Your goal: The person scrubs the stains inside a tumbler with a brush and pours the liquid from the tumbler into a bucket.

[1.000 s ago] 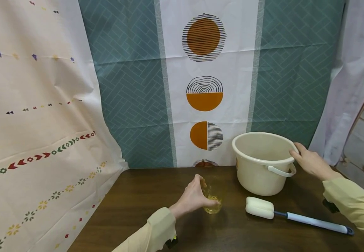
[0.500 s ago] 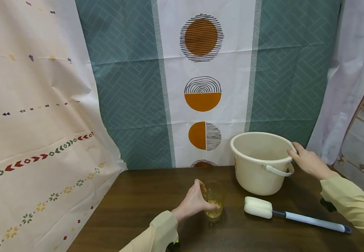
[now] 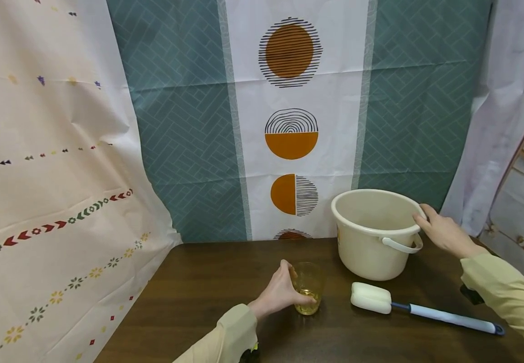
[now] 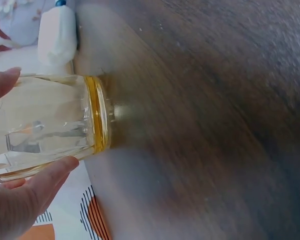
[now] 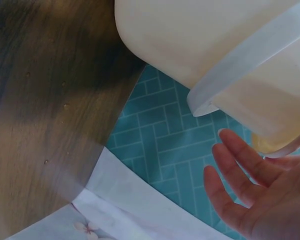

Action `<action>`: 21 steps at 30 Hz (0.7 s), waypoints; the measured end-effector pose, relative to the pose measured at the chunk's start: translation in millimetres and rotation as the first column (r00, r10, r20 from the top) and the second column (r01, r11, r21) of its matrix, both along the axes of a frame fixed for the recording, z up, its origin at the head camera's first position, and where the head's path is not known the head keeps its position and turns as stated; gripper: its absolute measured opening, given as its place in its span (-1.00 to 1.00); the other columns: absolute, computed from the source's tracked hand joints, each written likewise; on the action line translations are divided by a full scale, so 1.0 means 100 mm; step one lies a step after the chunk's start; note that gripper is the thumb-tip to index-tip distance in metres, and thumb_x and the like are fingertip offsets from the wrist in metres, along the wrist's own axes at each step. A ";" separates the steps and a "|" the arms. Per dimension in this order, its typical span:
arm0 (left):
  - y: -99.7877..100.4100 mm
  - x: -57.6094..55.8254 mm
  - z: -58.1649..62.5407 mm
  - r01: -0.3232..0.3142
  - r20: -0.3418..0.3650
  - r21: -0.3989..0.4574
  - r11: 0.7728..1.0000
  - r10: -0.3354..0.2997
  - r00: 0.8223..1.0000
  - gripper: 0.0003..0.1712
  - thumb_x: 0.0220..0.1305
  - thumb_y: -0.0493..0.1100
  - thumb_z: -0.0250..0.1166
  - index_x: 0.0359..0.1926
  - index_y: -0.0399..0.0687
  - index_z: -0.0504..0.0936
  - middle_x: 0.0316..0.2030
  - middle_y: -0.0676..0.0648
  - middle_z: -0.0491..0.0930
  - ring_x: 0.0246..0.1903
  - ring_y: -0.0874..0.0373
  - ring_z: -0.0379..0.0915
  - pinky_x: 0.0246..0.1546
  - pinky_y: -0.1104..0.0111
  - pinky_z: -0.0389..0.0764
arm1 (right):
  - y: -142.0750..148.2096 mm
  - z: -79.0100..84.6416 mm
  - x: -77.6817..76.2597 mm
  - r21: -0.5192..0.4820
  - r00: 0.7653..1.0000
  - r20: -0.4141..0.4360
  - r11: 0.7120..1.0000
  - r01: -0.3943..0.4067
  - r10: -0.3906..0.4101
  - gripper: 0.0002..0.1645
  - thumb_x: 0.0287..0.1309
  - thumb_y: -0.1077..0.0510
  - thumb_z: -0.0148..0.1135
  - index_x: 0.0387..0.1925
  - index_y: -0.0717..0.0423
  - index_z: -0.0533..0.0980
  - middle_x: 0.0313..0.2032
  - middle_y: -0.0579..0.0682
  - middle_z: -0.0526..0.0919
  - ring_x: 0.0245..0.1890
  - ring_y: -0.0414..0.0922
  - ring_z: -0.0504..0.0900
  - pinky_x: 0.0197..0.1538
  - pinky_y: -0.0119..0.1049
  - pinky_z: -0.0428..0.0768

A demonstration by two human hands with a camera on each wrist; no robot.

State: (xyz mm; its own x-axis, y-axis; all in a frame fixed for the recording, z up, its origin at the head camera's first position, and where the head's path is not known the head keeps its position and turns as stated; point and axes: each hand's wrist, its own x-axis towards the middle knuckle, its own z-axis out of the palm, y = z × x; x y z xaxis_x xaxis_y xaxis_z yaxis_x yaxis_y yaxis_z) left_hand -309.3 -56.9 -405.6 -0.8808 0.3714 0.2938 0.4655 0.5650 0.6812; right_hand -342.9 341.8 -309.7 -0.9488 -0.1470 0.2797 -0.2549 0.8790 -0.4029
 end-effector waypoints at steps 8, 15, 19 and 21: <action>-0.01 -0.04 0.02 0.007 0.037 -0.011 1.000 -0.006 0.999 -0.16 -0.35 0.09 0.55 -0.21 -0.20 0.20 -0.37 -0.12 0.33 -0.42 0.12 0.24 -0.41 0.33 0.33 | -0.01 0.02 -0.01 0.001 1.000 -0.003 1.000 -0.012 0.012 -0.20 0.35 -0.15 -0.41 0.23 0.51 -0.11 0.03 0.63 0.16 -0.09 0.49 0.28 -0.18 0.27 0.28; -0.02 -0.03 0.03 0.020 0.079 -0.007 1.000 -0.020 0.997 -0.17 -0.33 0.07 0.54 -0.20 -0.20 0.20 -0.36 -0.14 0.32 -0.40 0.11 0.25 -0.41 0.30 0.33 | 0.00 0.01 0.00 -0.011 1.000 0.017 1.000 -0.018 0.018 -0.18 0.36 -0.16 -0.42 0.25 0.50 -0.16 0.05 0.63 0.13 -0.06 0.50 0.25 -0.17 0.28 0.26; -0.02 -0.03 0.02 0.031 0.074 -0.007 1.000 -0.030 0.997 -0.17 -0.32 0.08 0.54 -0.19 -0.21 0.20 -0.33 -0.14 0.32 -0.38 0.11 0.25 -0.39 0.30 0.32 | 0.01 0.00 0.00 -0.012 1.000 0.016 1.000 -0.020 0.020 -0.17 0.35 -0.18 -0.42 0.25 0.49 -0.15 0.05 0.62 0.13 -0.06 0.49 0.25 -0.17 0.28 0.26; -0.03 -0.02 0.00 0.037 0.086 0.003 0.999 -0.037 0.996 -0.18 -0.32 0.08 0.54 -0.18 -0.19 0.20 -0.31 -0.13 0.32 -0.35 0.11 0.25 -0.37 0.30 0.32 | 0.01 -0.01 0.00 -0.011 1.000 0.016 1.000 -0.020 0.020 -0.18 0.35 -0.18 -0.41 0.25 0.49 -0.14 0.05 0.62 0.14 -0.06 0.49 0.25 -0.18 0.28 0.27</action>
